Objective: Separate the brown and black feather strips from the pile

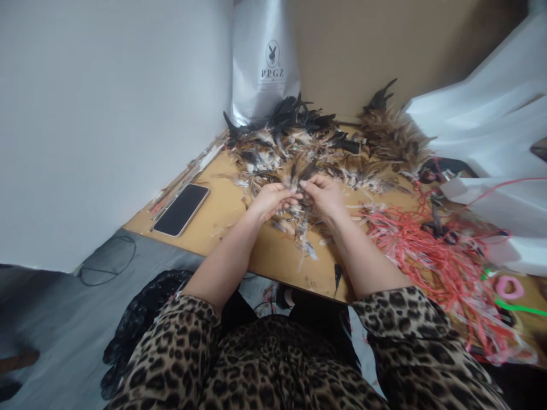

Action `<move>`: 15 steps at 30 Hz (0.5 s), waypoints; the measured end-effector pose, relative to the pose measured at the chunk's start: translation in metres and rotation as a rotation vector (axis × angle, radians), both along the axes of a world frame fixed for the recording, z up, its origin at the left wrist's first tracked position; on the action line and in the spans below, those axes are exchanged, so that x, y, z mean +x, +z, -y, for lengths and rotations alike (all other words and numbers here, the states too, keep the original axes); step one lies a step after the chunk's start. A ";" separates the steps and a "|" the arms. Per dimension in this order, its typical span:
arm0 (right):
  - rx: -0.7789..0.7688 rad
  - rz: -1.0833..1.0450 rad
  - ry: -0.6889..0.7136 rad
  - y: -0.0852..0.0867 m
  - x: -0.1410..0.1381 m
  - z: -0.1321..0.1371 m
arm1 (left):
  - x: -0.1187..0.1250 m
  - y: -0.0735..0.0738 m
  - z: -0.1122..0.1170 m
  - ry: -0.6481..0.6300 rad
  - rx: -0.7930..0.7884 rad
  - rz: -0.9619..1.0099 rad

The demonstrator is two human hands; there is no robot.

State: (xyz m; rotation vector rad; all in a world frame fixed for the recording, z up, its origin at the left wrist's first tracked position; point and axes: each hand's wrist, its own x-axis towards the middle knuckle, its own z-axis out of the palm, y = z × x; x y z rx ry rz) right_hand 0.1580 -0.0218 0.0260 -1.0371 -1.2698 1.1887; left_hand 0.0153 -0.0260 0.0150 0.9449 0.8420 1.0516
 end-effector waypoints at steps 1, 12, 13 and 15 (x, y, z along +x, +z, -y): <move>-0.001 -0.001 -0.004 -0.001 -0.001 0.000 | 0.000 0.000 0.000 -0.001 0.003 0.007; 0.014 -0.027 -0.051 -0.006 -0.006 0.001 | 0.004 0.002 0.002 0.045 0.006 -0.022; 0.019 -0.025 -0.059 -0.006 -0.007 0.001 | 0.005 0.002 0.002 0.054 0.011 -0.029; 0.031 -0.015 -0.070 -0.006 -0.007 0.002 | 0.006 0.002 0.002 0.072 0.026 -0.045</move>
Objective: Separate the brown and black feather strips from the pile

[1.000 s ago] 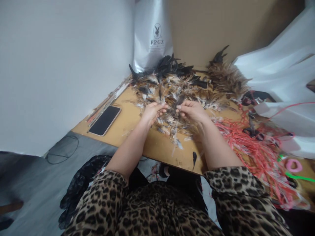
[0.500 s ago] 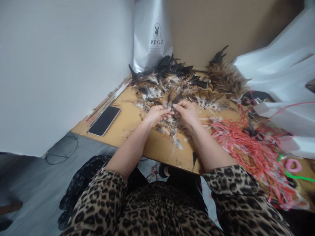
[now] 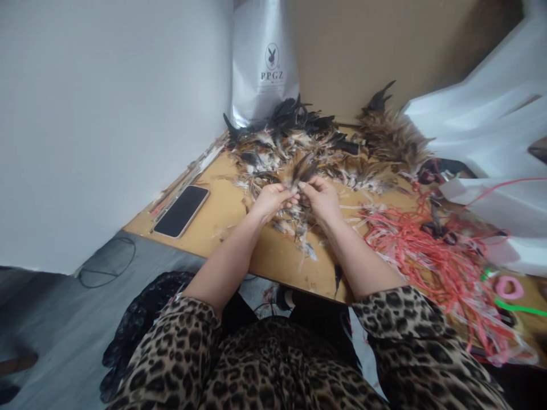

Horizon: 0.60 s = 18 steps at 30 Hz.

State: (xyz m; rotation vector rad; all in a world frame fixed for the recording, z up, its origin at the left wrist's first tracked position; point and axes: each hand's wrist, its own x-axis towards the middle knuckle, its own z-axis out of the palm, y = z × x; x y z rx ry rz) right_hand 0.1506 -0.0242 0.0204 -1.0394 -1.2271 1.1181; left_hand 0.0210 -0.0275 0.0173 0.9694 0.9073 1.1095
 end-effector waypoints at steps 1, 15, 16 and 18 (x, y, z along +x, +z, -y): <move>0.004 0.003 -0.004 0.000 0.000 0.001 | 0.000 0.000 0.000 0.007 0.011 -0.009; 0.007 0.243 0.063 0.005 0.021 -0.007 | -0.012 0.000 -0.009 0.211 0.068 0.039; 0.019 0.328 0.091 0.004 0.025 -0.009 | -0.014 0.001 -0.010 0.224 0.058 0.073; 0.053 0.489 0.137 0.002 0.031 -0.011 | -0.016 0.001 -0.011 0.240 0.040 0.121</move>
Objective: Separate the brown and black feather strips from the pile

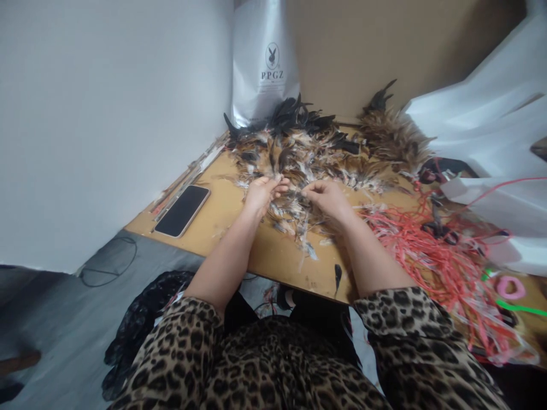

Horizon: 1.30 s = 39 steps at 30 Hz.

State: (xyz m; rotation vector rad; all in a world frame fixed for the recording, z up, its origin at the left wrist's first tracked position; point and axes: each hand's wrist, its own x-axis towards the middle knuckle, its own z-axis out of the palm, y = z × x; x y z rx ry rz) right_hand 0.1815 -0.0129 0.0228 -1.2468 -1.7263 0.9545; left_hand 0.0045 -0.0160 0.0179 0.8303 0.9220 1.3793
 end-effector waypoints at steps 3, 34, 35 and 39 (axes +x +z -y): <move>0.065 0.195 0.075 -0.003 0.004 -0.002 | -0.002 -0.001 -0.001 0.022 -0.013 0.025; -0.350 -0.765 0.009 0.012 -0.016 0.005 | 0.009 -0.007 0.004 -0.259 -0.067 -0.062; -0.347 -0.763 0.012 0.011 -0.018 0.005 | 0.010 -0.008 0.005 -0.272 -0.069 -0.066; -0.326 -0.755 -0.029 0.006 -0.024 0.006 | 0.013 -0.006 0.007 -0.275 -0.084 -0.080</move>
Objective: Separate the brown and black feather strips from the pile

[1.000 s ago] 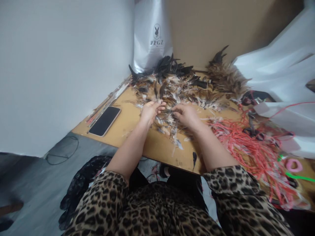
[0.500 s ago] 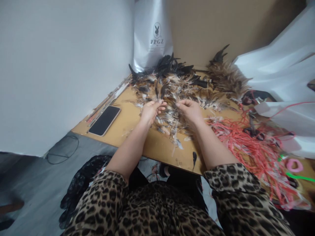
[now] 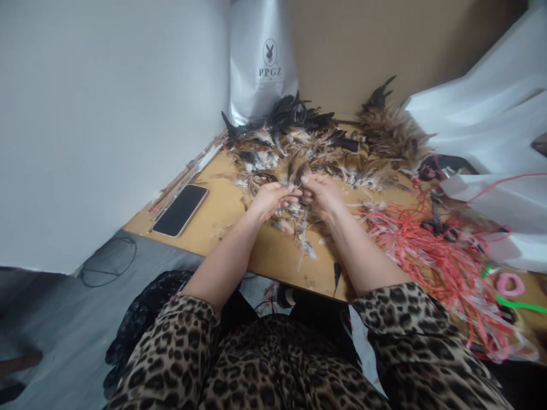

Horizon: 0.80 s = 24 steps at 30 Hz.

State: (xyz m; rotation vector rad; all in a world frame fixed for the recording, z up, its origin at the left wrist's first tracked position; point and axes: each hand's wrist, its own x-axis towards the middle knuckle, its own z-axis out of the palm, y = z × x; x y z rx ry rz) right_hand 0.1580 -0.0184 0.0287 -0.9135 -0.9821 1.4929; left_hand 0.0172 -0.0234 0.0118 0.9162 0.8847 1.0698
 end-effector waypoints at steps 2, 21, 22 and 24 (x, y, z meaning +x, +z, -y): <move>0.008 0.013 -0.030 -0.002 -0.002 0.000 | 0.001 0.002 0.002 0.009 -0.008 -0.007; 0.274 0.332 -0.152 -0.003 0.001 0.003 | 0.002 0.007 0.002 0.097 0.267 -0.238; 0.303 0.348 -0.146 -0.002 0.002 0.003 | 0.001 0.007 0.002 0.085 0.278 -0.245; 0.348 0.365 -0.121 -0.002 0.004 0.004 | 0.000 0.006 0.002 0.067 0.296 -0.258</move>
